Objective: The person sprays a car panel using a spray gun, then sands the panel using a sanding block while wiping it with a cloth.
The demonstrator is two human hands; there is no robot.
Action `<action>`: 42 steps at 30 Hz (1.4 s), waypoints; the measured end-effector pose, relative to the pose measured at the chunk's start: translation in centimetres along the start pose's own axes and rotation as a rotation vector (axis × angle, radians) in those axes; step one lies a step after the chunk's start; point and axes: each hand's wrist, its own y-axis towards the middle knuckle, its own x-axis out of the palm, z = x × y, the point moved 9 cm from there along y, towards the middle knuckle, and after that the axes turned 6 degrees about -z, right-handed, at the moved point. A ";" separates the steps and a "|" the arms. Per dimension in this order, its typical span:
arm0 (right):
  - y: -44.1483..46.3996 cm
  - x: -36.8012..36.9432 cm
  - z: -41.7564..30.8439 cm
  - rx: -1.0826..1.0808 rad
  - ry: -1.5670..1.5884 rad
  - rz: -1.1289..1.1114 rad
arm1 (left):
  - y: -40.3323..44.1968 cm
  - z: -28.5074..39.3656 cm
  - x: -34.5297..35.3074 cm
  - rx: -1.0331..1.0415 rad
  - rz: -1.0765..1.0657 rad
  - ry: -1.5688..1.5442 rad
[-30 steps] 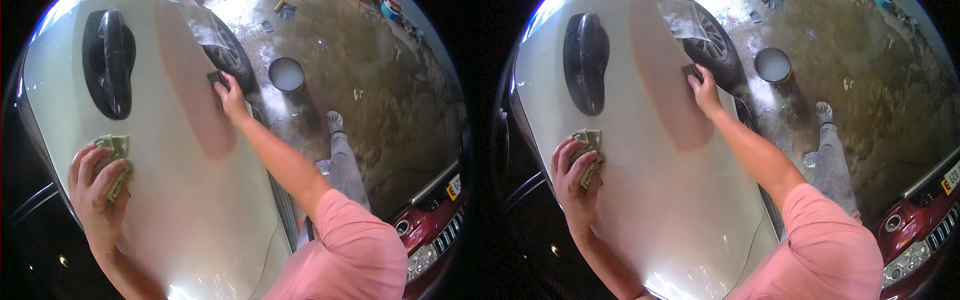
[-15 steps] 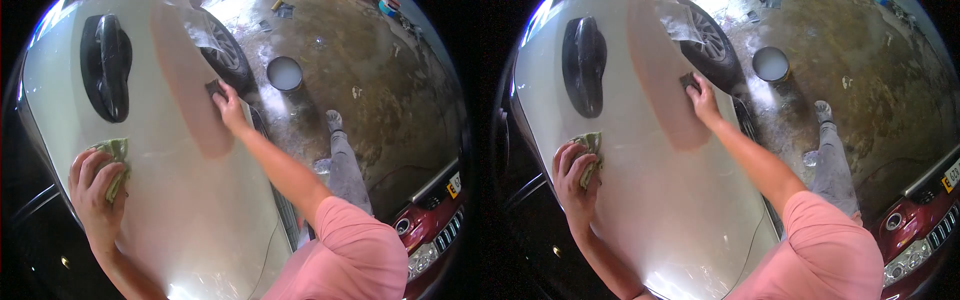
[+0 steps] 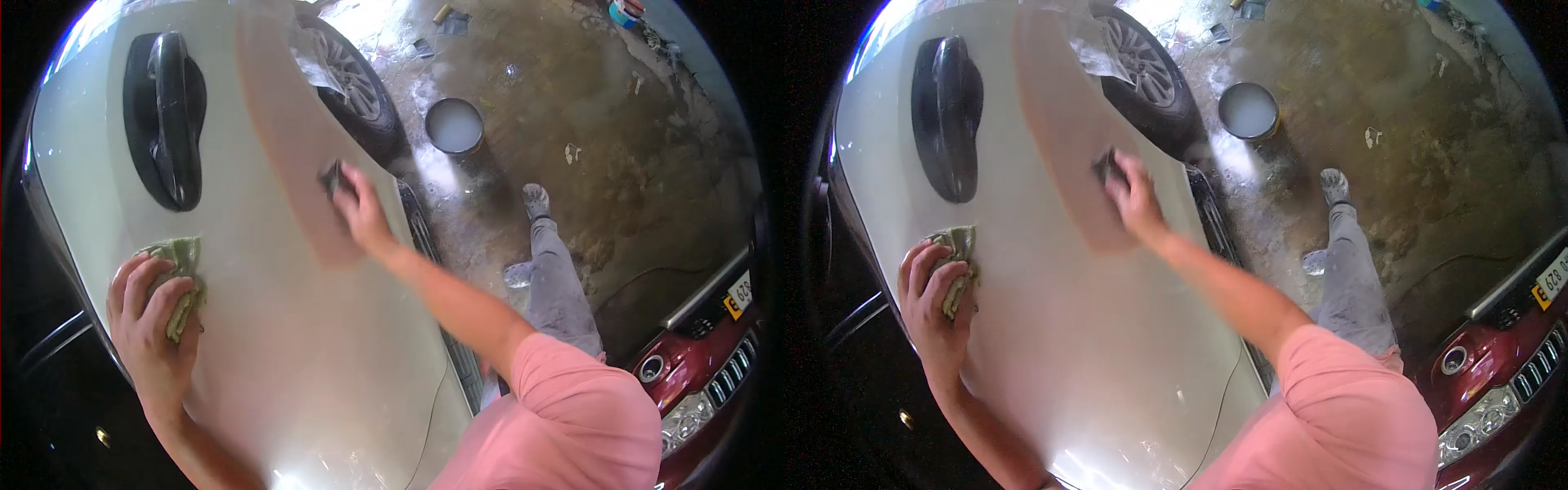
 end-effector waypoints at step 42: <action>20.8 -46.4 -27.5 0.449 -0.349 -0.342 | 30.5 20.8 17.2 -0.634 0.452 -1.928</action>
